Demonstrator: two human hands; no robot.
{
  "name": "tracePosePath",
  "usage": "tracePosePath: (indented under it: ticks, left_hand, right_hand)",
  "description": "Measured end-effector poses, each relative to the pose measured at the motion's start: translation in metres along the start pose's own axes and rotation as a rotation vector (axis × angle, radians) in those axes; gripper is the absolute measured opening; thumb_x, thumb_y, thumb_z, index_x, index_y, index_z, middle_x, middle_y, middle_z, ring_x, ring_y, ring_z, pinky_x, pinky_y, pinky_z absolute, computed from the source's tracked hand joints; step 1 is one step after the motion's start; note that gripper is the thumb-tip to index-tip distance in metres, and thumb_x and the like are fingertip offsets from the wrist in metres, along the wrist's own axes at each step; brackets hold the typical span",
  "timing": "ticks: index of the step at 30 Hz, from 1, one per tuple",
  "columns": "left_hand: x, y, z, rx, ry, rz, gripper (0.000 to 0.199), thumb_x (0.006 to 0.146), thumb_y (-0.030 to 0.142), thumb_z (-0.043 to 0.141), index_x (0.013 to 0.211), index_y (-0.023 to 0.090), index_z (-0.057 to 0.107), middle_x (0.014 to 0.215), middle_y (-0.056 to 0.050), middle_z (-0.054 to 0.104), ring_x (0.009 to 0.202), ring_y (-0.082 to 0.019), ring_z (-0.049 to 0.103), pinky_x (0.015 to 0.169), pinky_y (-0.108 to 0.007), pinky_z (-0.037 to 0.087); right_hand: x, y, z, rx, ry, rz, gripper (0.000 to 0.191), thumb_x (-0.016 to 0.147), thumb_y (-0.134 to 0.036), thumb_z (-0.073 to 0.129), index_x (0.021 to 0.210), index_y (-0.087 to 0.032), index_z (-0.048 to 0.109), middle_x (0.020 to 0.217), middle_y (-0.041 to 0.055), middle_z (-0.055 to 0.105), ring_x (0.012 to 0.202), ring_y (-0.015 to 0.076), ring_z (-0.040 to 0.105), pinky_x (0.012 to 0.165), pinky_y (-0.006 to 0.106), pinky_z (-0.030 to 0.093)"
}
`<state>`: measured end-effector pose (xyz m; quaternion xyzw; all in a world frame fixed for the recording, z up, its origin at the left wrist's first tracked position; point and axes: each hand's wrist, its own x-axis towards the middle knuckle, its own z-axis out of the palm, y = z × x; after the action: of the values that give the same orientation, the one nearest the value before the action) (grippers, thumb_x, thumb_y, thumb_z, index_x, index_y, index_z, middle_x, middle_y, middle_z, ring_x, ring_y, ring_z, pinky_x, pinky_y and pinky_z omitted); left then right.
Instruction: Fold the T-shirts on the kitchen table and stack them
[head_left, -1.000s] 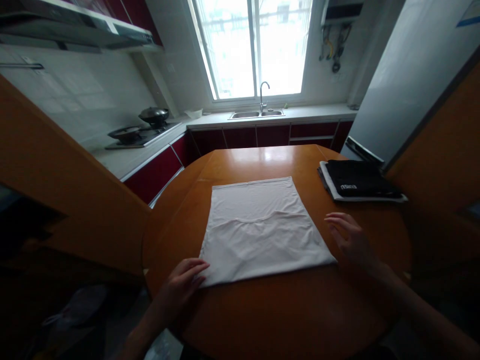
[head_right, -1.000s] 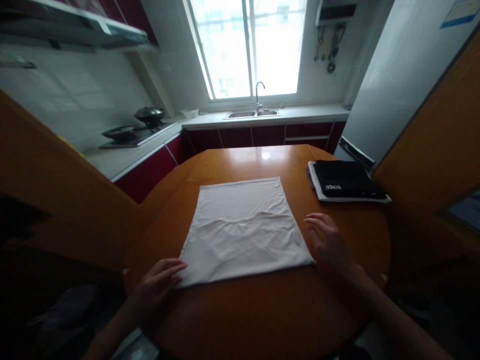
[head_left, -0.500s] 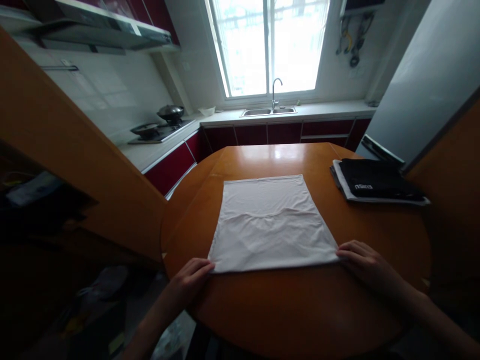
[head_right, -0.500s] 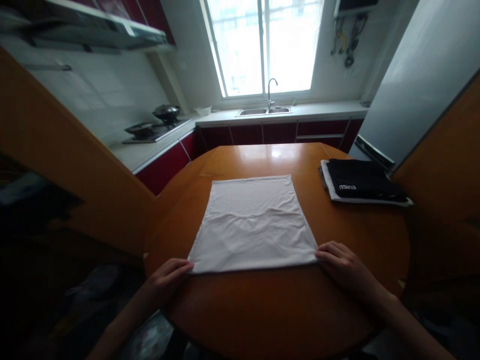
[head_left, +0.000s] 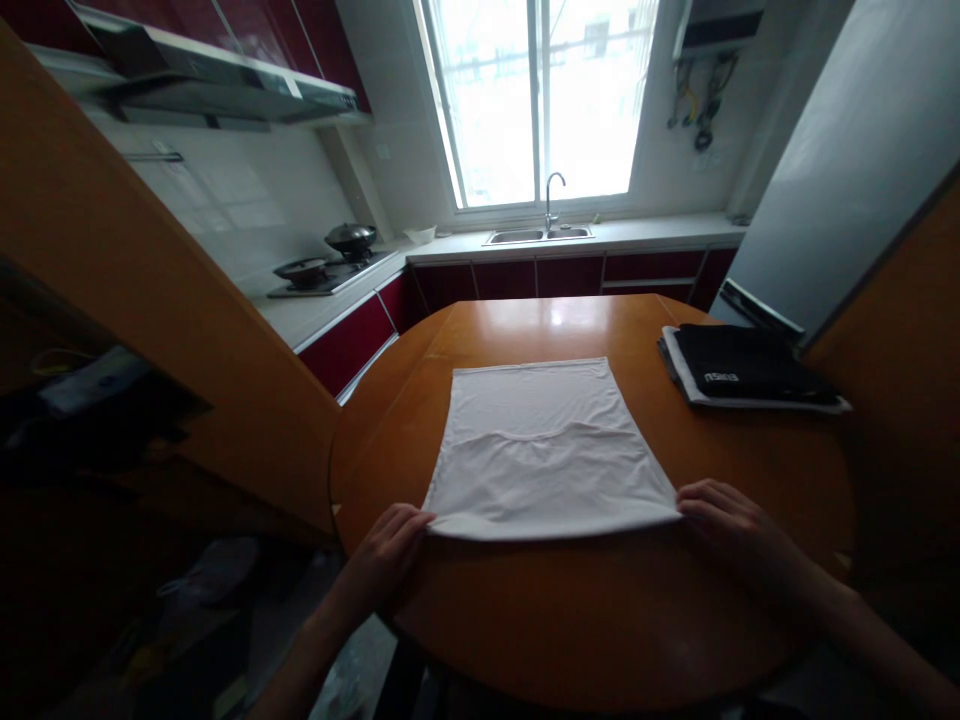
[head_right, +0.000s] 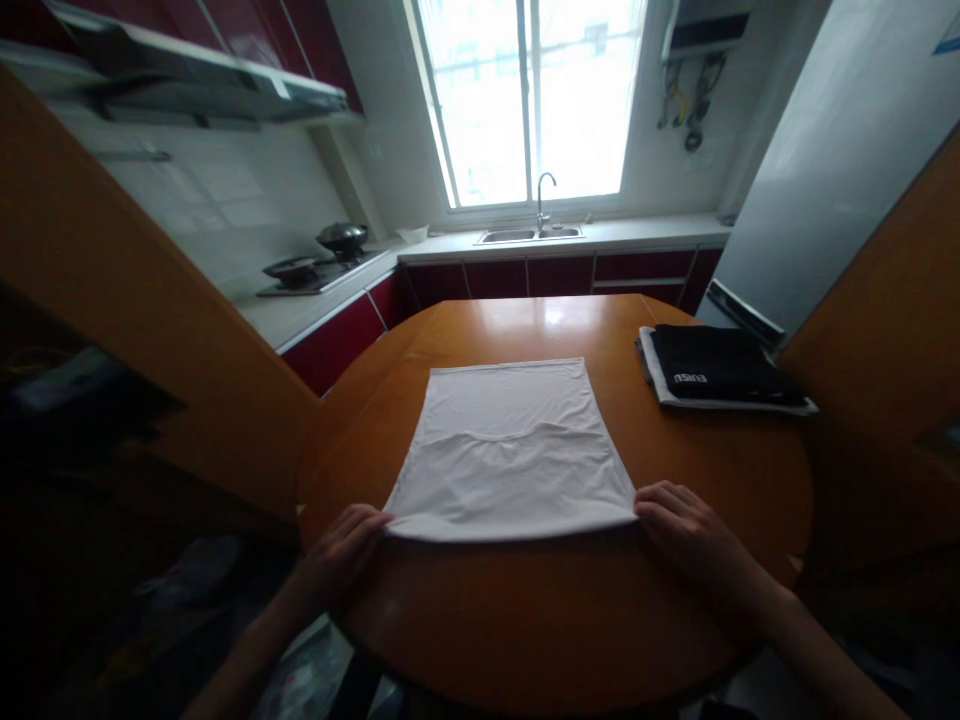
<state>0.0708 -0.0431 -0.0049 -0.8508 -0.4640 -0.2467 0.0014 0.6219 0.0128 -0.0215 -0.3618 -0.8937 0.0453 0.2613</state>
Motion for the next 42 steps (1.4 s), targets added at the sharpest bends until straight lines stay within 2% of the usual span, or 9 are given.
tracePosePath:
  ticks: [6,12,16,20,25,31,37,40,42]
  left_hand:
    - [-0.009,0.017,-0.027,-0.133,-0.018,0.003,0.025,0.098,0.012,0.048,0.115,0.023,0.064,0.099,-0.007,0.066,0.095,-0.016,0.063,0.085,-0.025,0.054]
    - [-0.007,0.044,-0.063,-0.267,-0.034,-0.023,0.020,0.096,0.017,0.051,0.107,0.023,0.066,0.094,-0.007,0.069,0.087,-0.016,0.067,0.076,-0.022,0.055]
    - [0.001,0.046,-0.081,-0.304,-0.042,-0.081,0.016,0.095,0.021,0.053,0.101,0.023,0.068,0.092,-0.007,0.071,0.082,-0.017,0.068,0.073,-0.025,0.056]
    - [0.023,0.032,-0.085,-0.315,0.057,-0.139,0.017,0.095,0.027,0.054,0.096,0.023,0.071,0.088,-0.006,0.071,0.079,-0.019,0.068,0.070,-0.027,0.056]
    - [0.069,0.003,-0.074,-0.360,0.158,-0.213,0.021,0.093,0.035,0.058,0.095,0.020,0.072,0.088,-0.006,0.069,0.078,-0.017,0.066,0.068,-0.025,0.054]
    - [0.130,-0.050,-0.051,-0.398,0.181,-0.337,0.034,0.089,0.048,0.061,0.093,0.017,0.072,0.088,-0.007,0.071,0.079,-0.017,0.065,0.068,-0.025,0.053]
    - [0.180,-0.109,0.001,-0.395,0.051,-0.387,0.038,0.088,0.051,0.058,0.095,0.016,0.072,0.091,-0.007,0.075,0.082,-0.020,0.068,0.074,-0.028,0.055]
    - [0.192,-0.129,0.029,-0.366,-0.037,-0.369,0.036,0.088,0.050,0.058,0.092,0.017,0.073,0.091,-0.008,0.076,0.083,-0.021,0.069,0.076,-0.030,0.054]
    - [0.193,-0.137,0.040,-0.355,-0.058,-0.363,0.036,0.089,0.048,0.057,0.093,0.017,0.074,0.093,-0.009,0.076,0.085,-0.022,0.070,0.079,-0.031,0.054]
  right_hand:
    - [-0.007,-0.021,-0.022,0.104,-0.047,0.028,0.015,0.093,-0.018,0.056,0.097,-0.026,0.068,0.100,0.0063,0.070,0.090,0.0198,0.065,0.078,0.032,0.054]
    - [-0.011,-0.047,-0.060,0.248,-0.057,0.127,0.012,0.093,-0.022,0.056,0.099,-0.026,0.065,0.102,0.0095,0.067,0.095,0.0242,0.065,0.080,0.034,0.056]
    - [-0.002,-0.055,-0.076,0.304,0.032,0.194,0.011,0.094,-0.028,0.054,0.091,-0.026,0.064,0.094,0.0088,0.067,0.087,0.0239,0.066,0.073,0.034,0.056]
    - [0.018,-0.044,-0.071,0.277,0.185,0.257,0.013,0.093,-0.035,0.055,0.090,-0.027,0.065,0.088,0.0072,0.069,0.080,0.0232,0.067,0.068,0.033,0.055]
    - [0.057,-0.014,-0.057,0.197,0.326,0.304,0.020,0.091,-0.041,0.057,0.098,-0.027,0.068,0.097,0.0070,0.073,0.088,0.0246,0.070,0.076,0.034,0.056]
    - [0.114,0.034,-0.042,0.244,0.318,0.442,0.026,0.090,-0.045,0.056,0.096,-0.024,0.070,0.094,0.0070,0.074,0.086,0.0247,0.069,0.078,0.036,0.055]
    - [0.165,0.090,0.003,0.346,0.210,0.529,0.032,0.086,-0.047,0.056,0.085,-0.019,0.071,0.077,0.0052,0.073,0.069,0.0205,0.065,0.062,0.031,0.051]
    - [0.177,0.113,0.029,0.369,0.125,0.555,0.034,0.084,-0.048,0.055,0.081,-0.018,0.071,0.073,0.0055,0.073,0.068,0.0212,0.065,0.062,0.031,0.050]
    - [0.179,0.122,0.039,0.373,0.095,0.579,0.035,0.085,-0.048,0.055,0.081,-0.018,0.072,0.076,0.0065,0.074,0.072,0.0224,0.067,0.065,0.032,0.050]
